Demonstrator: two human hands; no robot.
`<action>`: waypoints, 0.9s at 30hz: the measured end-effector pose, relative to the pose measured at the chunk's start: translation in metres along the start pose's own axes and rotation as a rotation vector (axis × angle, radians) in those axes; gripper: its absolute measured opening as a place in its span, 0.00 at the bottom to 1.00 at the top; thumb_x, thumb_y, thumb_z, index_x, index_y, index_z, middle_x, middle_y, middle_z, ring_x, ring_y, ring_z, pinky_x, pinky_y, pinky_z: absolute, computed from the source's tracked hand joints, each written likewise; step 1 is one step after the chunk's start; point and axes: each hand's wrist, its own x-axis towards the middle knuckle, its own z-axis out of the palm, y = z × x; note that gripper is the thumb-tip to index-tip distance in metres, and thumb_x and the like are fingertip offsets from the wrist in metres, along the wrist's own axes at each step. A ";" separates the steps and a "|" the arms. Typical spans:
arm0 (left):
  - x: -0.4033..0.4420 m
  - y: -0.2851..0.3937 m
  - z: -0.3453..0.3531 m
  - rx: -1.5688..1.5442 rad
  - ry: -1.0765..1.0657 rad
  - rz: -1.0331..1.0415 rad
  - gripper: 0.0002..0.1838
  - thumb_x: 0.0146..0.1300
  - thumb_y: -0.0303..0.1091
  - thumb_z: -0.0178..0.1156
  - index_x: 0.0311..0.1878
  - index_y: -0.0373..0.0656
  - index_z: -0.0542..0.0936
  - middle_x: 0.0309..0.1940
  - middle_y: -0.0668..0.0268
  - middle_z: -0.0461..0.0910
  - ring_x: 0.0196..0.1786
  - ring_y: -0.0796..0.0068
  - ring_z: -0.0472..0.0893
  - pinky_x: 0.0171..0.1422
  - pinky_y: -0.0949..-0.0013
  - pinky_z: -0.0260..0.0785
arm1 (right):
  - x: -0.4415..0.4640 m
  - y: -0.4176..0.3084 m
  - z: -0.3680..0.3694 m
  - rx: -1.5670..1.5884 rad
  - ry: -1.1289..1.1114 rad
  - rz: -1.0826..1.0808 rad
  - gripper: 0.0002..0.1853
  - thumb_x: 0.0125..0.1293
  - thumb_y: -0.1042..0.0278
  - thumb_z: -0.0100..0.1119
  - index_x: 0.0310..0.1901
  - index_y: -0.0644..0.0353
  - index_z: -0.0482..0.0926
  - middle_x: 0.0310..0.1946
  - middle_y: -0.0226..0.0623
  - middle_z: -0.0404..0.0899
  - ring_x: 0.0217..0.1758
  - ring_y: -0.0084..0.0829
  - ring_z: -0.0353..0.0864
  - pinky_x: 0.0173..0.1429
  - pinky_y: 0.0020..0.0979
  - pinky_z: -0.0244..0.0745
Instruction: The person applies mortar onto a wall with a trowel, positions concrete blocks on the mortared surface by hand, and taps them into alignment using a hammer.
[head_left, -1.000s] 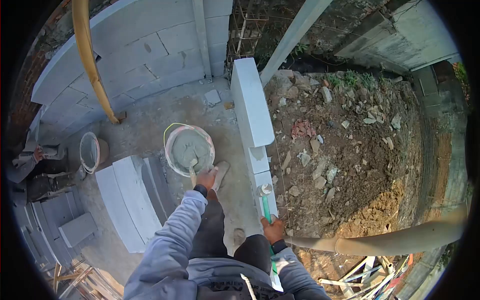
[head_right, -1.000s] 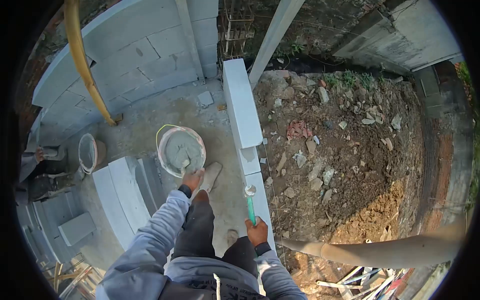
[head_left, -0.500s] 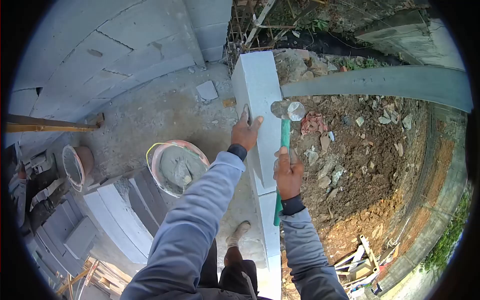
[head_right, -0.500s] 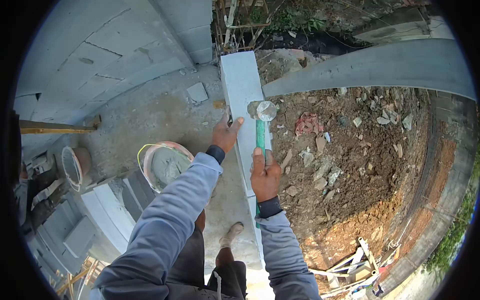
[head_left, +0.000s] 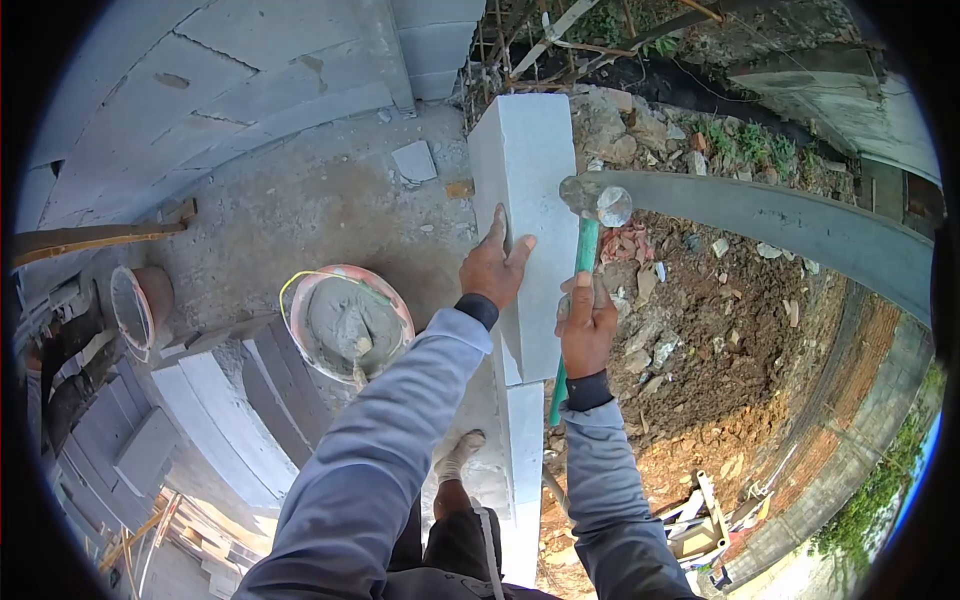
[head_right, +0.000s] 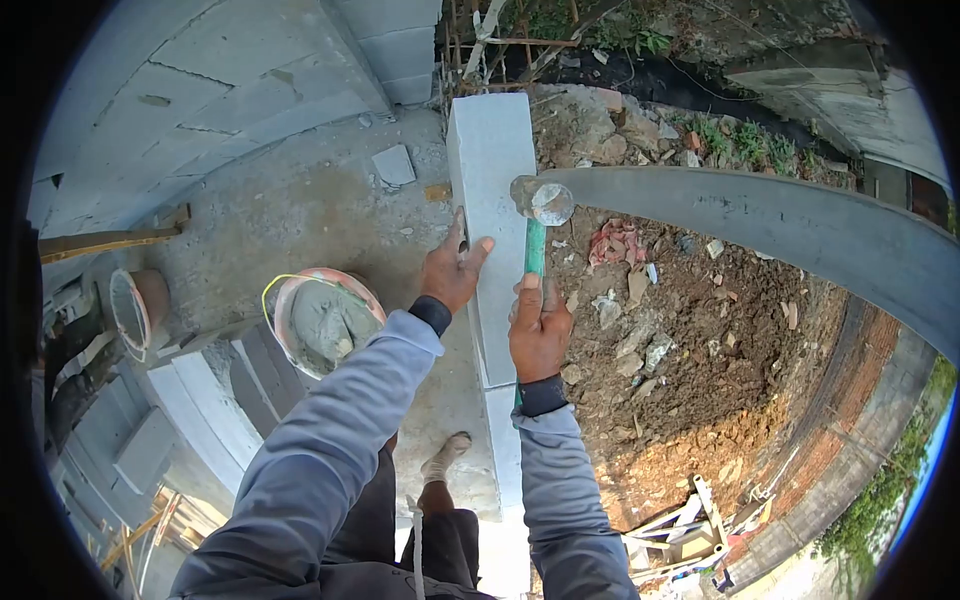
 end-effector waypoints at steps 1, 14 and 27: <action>0.001 0.001 -0.001 0.001 0.000 -0.003 0.40 0.63 0.56 0.56 0.73 0.46 0.58 0.46 0.49 0.82 0.47 0.50 0.82 0.52 0.56 0.73 | 0.004 0.009 0.001 -0.118 0.023 -0.094 0.22 0.73 0.51 0.49 0.33 0.65 0.76 0.18 0.40 0.72 0.20 0.37 0.73 0.26 0.37 0.65; -0.001 0.000 -0.002 -0.014 -0.026 -0.023 0.40 0.63 0.56 0.56 0.74 0.48 0.57 0.45 0.51 0.82 0.46 0.51 0.83 0.51 0.56 0.73 | -0.028 -0.017 0.014 -0.166 -0.009 -0.222 0.18 0.72 0.55 0.51 0.33 0.64 0.74 0.15 0.47 0.70 0.17 0.48 0.71 0.25 0.41 0.65; 0.000 -0.005 0.002 0.053 0.013 0.019 0.41 0.62 0.57 0.57 0.73 0.49 0.58 0.44 0.50 0.82 0.47 0.50 0.82 0.51 0.54 0.73 | -0.017 -0.017 0.022 -0.276 0.041 -0.232 0.20 0.73 0.54 0.50 0.30 0.63 0.72 0.14 0.43 0.68 0.18 0.37 0.72 0.25 0.38 0.65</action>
